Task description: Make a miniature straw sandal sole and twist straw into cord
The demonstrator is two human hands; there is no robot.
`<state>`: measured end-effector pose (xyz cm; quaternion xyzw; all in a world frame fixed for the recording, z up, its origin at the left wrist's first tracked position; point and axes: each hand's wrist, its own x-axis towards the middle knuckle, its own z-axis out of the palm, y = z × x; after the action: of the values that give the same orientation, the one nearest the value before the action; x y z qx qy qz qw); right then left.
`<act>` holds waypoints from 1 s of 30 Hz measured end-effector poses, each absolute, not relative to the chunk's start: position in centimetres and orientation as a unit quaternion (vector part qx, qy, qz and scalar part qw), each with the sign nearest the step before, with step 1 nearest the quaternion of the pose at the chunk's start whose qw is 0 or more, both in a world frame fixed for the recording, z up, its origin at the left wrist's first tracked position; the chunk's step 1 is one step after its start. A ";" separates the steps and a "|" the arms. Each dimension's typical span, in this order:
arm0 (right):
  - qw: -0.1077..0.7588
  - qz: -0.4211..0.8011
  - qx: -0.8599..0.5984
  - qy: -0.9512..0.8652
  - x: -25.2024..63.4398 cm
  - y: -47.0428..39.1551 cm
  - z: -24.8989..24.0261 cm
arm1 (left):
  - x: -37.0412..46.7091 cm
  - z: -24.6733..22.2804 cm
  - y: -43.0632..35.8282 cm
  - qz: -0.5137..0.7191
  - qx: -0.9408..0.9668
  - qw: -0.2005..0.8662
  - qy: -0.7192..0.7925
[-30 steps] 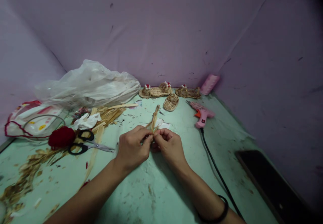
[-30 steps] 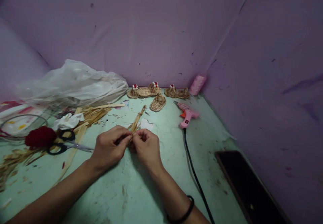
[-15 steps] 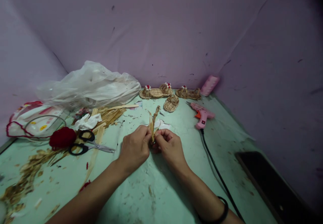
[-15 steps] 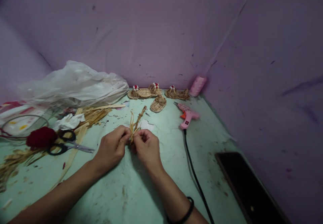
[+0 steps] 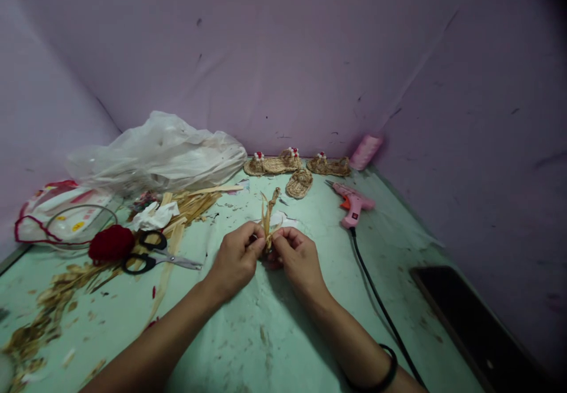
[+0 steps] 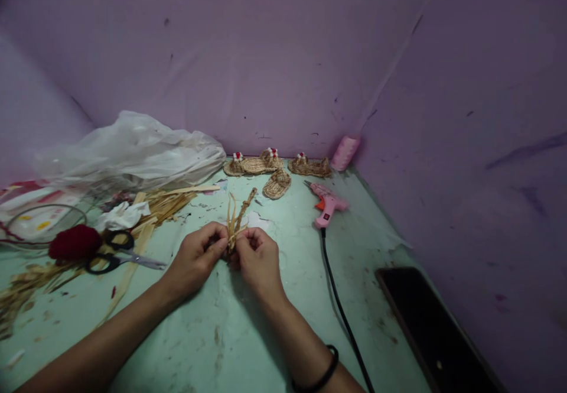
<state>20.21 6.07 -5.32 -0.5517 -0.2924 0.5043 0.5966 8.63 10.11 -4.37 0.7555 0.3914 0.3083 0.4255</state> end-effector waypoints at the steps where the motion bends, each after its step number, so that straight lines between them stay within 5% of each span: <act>1: 0.595 0.506 -0.552 -0.292 20.2 6.1 -5.3 | 8.6 -4.4 10.2 0.313 0.732 0.468 0.383; 4: 0.590 0.509 -0.551 -0.299 20.4 6.1 -5.3 | 8.7 -4.5 10.3 0.318 0.683 0.523 0.398; 9: 0.594 0.494 -0.552 -0.313 20.3 6.2 -5.3 | 9.0 -4.7 10.2 0.330 0.692 0.468 0.439; 15: 0.577 0.482 -0.577 -0.320 20.5 6.1 -5.1 | 9.0 -5.3 10.4 0.359 0.616 0.564 0.416; 19: 0.555 0.292 -0.676 -0.386 23.9 8.2 -4.5 | 8.9 -5.5 10.6 0.365 0.599 0.582 0.412; 23: 0.366 0.051 -0.784 -0.498 28.3 12.7 -3.5 | 8.8 -5.4 10.8 0.369 0.574 0.602 0.415; 30: 0.299 0.040 -0.802 -0.515 29.6 17.2 -3.3 | 8.9 -5.5 10.9 0.373 0.562 0.617 0.406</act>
<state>29.63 17.15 -3.32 -0.8023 -0.5150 0.0401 0.2990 8.85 10.90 -5.47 0.5615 0.4064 0.3728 0.6169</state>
